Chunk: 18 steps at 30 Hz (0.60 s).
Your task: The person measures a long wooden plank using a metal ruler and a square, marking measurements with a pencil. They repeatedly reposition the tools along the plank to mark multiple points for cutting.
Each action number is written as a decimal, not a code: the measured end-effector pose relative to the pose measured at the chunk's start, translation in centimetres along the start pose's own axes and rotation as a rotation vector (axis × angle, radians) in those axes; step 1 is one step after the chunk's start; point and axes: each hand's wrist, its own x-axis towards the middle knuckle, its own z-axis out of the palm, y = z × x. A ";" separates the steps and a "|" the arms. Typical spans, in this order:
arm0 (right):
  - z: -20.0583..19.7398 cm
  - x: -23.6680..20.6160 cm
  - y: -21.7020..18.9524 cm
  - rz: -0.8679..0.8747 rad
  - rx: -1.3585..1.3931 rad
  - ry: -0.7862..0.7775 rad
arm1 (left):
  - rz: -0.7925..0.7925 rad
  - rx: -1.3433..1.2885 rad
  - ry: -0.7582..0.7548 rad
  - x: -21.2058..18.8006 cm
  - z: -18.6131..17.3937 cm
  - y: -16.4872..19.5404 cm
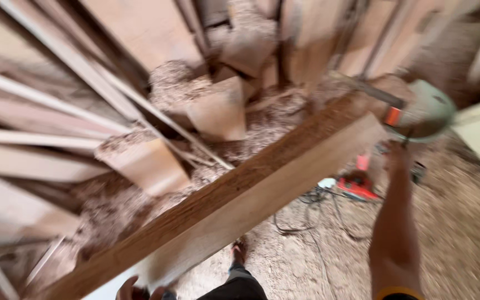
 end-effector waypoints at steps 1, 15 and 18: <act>0.0 1.9 -0.4 -0.004 -0.010 -0.009 | 0.022 -0.038 0.051 -0.8 0.8 0.7; 14.8 -2.0 -1.1 -0.379 -0.337 -0.672 | 0.505 0.198 0.222 -4.8 0.7 4.1; 16.8 -3.2 -1.9 -0.353 -0.283 -0.550 | 0.496 0.161 0.266 -4.9 -0.6 3.1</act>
